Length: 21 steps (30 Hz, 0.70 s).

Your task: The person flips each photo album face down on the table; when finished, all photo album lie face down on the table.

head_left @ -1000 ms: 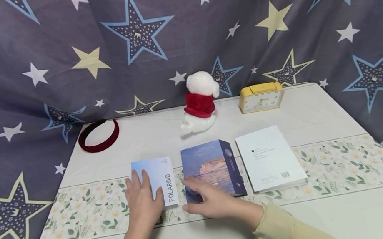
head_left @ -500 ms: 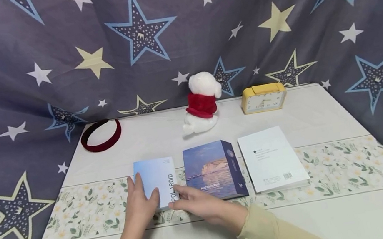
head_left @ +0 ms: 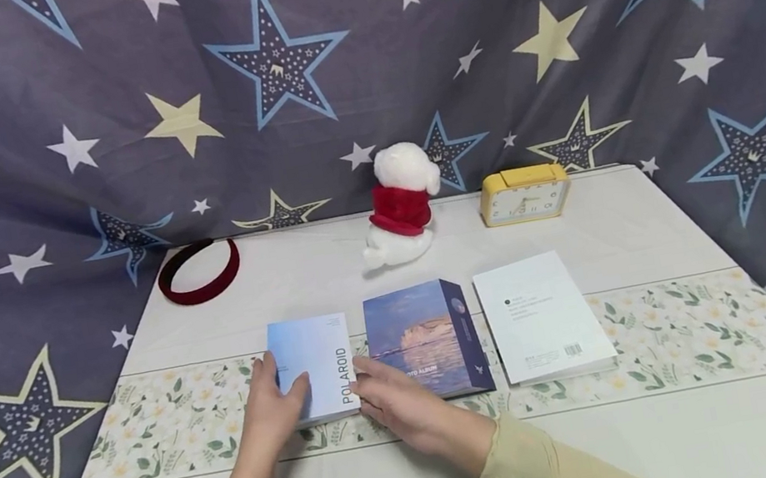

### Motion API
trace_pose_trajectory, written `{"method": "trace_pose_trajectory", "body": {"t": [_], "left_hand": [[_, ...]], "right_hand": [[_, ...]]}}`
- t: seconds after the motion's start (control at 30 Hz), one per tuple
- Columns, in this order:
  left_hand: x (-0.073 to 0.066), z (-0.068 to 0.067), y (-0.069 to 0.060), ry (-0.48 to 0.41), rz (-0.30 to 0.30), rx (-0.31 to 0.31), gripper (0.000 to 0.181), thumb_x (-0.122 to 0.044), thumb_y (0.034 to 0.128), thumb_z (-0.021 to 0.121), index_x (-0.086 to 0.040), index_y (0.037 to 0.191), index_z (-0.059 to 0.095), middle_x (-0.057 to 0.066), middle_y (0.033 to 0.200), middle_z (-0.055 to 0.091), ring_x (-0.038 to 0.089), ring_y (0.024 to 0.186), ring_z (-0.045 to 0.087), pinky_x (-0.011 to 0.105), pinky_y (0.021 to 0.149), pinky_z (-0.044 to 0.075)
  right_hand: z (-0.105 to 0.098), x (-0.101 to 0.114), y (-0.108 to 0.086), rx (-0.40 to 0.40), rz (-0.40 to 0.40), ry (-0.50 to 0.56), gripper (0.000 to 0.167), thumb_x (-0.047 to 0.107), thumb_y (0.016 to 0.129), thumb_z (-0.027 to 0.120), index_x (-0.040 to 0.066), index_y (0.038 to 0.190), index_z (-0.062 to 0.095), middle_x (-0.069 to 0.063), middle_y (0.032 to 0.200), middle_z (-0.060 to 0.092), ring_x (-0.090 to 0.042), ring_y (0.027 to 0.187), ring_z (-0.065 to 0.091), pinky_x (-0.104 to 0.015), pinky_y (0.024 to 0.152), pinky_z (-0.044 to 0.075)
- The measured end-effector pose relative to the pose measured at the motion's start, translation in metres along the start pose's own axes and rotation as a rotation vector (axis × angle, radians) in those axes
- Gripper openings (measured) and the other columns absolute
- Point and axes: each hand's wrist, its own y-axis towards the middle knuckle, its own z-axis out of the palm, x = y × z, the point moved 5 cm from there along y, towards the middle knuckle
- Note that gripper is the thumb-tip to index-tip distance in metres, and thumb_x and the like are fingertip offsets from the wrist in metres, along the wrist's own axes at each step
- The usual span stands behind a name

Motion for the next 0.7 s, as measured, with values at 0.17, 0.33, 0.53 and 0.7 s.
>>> {"method": "trace_pose_trajectory", "body": {"t": [0.17,0.33,0.53,0.7], "left_hand": [[0.0027,-0.0022,-0.0006,-0.042,-0.004,-0.009,0.079,-0.018,0.0950,0.055,0.012,0.150,0.008,0.035,0.155,-0.002,0.049,0.143,0.000,0.058,0.115,0.006],[0.0026,-0.0031,-0.0005,-0.057,0.014,-0.013,0.080,-0.019,0.0947,0.058,0.013,0.150,0.009,0.035,0.155,0.003,0.048,0.144,0.002,0.056,0.116,0.007],[0.0012,-0.0036,0.0001,-0.098,0.028,-0.002,0.081,-0.017,0.0948,0.058,0.014,0.149,0.007,0.034,0.156,0.006,0.046,0.144,0.007,0.052,0.117,0.010],[0.0016,0.0003,-0.0011,-0.152,0.055,0.031,0.080,-0.019,0.0966,0.058,0.013,0.150,0.007,0.032,0.157,0.008,0.044,0.145,0.009,0.052,0.117,0.011]], "right_hand": [[-0.0002,0.0009,-0.0018,-0.013,-0.035,0.046,0.069,0.009,0.097,0.049,-0.007,0.153,0.011,-0.026,0.157,0.019,-0.039,0.144,0.022,-0.049,0.116,0.020],[-0.0004,0.0017,-0.0026,-0.027,-0.058,0.068,0.068,0.010,0.097,0.051,-0.006,0.153,0.014,-0.027,0.152,0.028,-0.038,0.138,0.033,-0.051,0.110,0.032],[-0.0026,0.0024,-0.0035,-0.075,-0.065,0.076,0.070,0.010,0.093,0.056,-0.002,0.153,0.021,-0.026,0.151,0.032,-0.030,0.121,0.051,-0.048,0.098,0.046],[-0.0002,0.0051,-0.0038,-0.060,-0.080,0.042,0.071,0.009,0.092,0.057,-0.003,0.152,0.021,-0.024,0.151,0.033,-0.024,0.116,0.055,-0.042,0.092,0.050]]}}
